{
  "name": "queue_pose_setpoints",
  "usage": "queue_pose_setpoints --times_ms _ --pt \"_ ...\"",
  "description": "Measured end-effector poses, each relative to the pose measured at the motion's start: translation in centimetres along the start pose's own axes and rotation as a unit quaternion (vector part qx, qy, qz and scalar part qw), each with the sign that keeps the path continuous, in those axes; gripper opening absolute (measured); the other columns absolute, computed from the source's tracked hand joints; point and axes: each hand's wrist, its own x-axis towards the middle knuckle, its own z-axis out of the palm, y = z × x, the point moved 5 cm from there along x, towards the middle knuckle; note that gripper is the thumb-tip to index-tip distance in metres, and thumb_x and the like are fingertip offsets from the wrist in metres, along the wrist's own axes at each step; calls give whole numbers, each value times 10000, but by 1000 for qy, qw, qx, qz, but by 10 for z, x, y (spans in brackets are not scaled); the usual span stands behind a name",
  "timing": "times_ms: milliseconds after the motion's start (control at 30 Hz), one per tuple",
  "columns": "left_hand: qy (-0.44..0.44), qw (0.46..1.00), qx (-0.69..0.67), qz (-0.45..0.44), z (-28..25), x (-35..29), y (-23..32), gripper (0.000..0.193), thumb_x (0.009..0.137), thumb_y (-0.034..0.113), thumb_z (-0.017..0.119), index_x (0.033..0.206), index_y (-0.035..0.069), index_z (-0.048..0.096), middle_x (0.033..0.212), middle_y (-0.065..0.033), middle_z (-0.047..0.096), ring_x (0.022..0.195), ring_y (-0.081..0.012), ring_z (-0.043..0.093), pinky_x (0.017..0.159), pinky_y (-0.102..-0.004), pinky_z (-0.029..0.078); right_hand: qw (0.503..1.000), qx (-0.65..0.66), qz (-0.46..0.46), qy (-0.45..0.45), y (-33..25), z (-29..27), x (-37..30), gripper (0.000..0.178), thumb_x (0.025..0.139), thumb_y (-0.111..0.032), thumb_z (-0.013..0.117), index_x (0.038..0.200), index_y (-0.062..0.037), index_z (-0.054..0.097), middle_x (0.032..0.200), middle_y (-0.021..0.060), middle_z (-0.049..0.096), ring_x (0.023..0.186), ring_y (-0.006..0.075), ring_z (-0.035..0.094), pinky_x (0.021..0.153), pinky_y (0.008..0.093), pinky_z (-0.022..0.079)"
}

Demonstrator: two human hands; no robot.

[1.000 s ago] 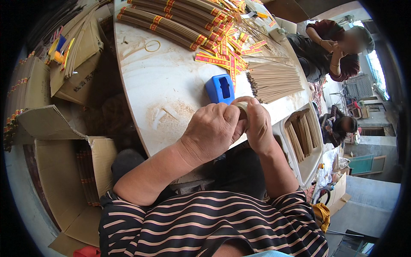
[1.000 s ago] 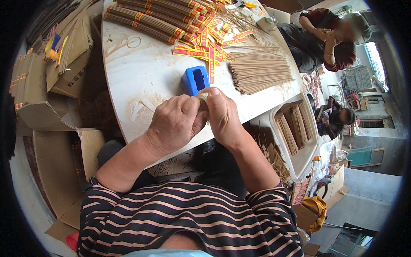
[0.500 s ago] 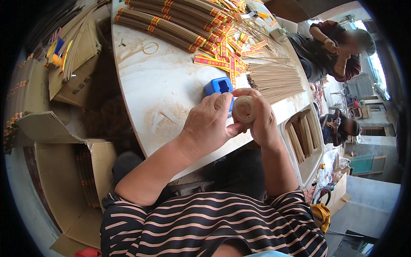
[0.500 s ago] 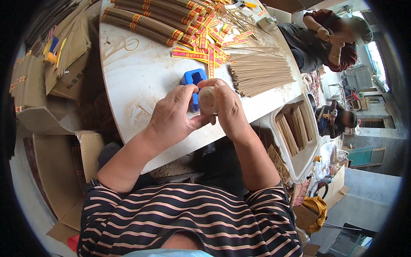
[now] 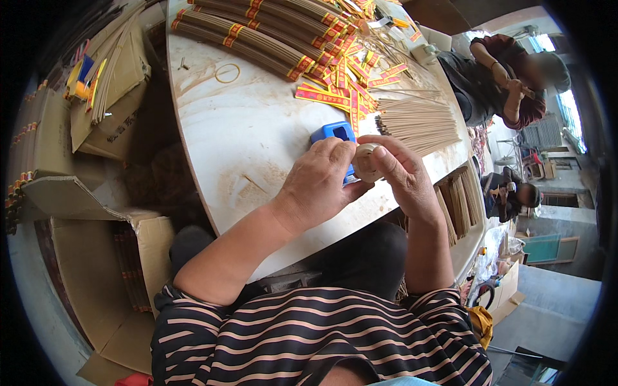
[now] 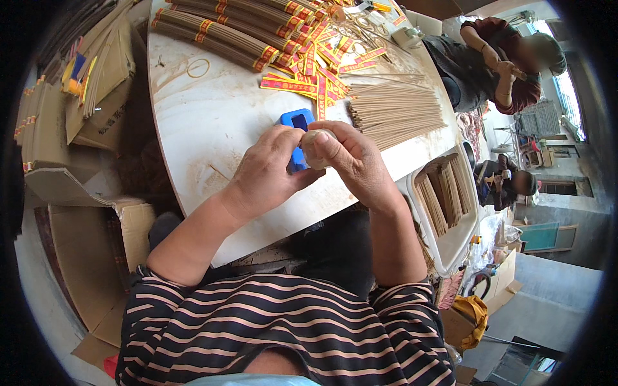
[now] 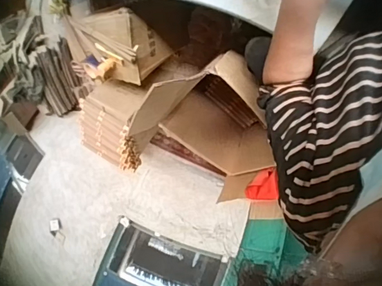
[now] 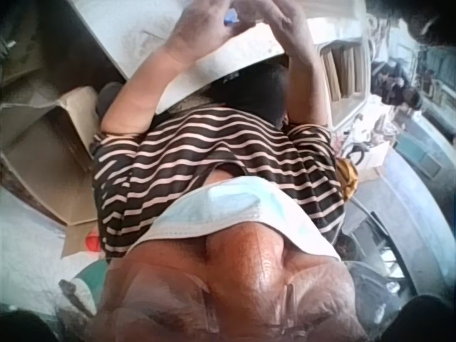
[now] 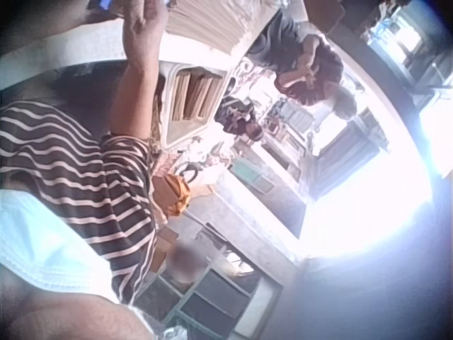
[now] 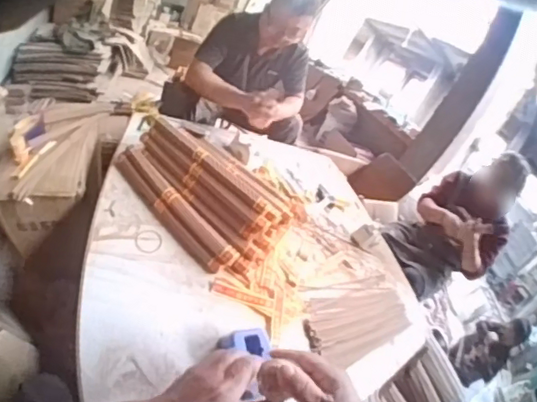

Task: The person loads a roll of tape into a blue tape dispenser, then gathers a bundle of incense sticks, aligns them, and wraps a red and yellow paper band around the bundle to secure it. The finished bundle is placed on the table.

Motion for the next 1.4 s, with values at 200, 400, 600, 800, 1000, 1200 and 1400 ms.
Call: queue_pose_setpoints --times_ms 200,400,600,800,1000,1200,1400 --pt "-49 998 3 -49 9 0 -16 501 727 205 733 1106 5 474 1056 -170 531 960 -349 527 834 -405 444 997 -66 29 23 12 -5 7 427 944 -361 479 1114 21 567 947 56 612 881 110 552 794 253 436" --pt "-19 997 30 -61 5 3 -22 485 727 119 691 1142 1 469 1126 -195 496 1026 -369 488 915 -424 399 983 -153 16 99 19 -11 17 380 967 -315 429 1026 30 578 836 75 623 762 133 569 688 269 463" --pt "-83 986 73 -123 -2 6 -37 454 734 80 643 1146 -4 472 1135 -198 496 1048 -363 488 928 -416 399 945 -303 5 126 23 -13 28 326 943 -309 462 983 -13 593 793 152 635 716 248 621 646 342 487" --pt "-137 973 57 -176 -4 8 -38 572 742 177 684 1209 -27 425 1155 -210 489 1082 -364 479 945 -420 387 864 -478 -112 112 9 1 34 244 905 -282 507 899 -48 579 734 160 617 665 334 608 602 402 484" --pt "-155 968 68 -187 6 6 -39 739 741 279 716 1287 -60 352 1222 -216 437 1136 -359 440 981 -414 362 827 -522 -179 103 6 7 38 196 882 -255 545 868 -60 564 685 136 598 628 318 603 559 398 479" --pt "-178 963 69 -193 14 6 -46 753 747 243 707 1311 -52 306 1242 -214 415 1139 -359 429 986 -413 357 840 -504 -179 97 11 9 38 176 881 -213 562 913 -42 585 742 151 615 663 320 614 585 371 487" --pt "-169 964 58 -196 15 7 -47 725 731 196 716 1289 -47 321 1238 -217 418 1121 -363 438 973 -415 367 826 -534 -148 102 19 16 41 170 880 -201 558 911 -40 605 759 151 625 691 318 618 610 376 490"
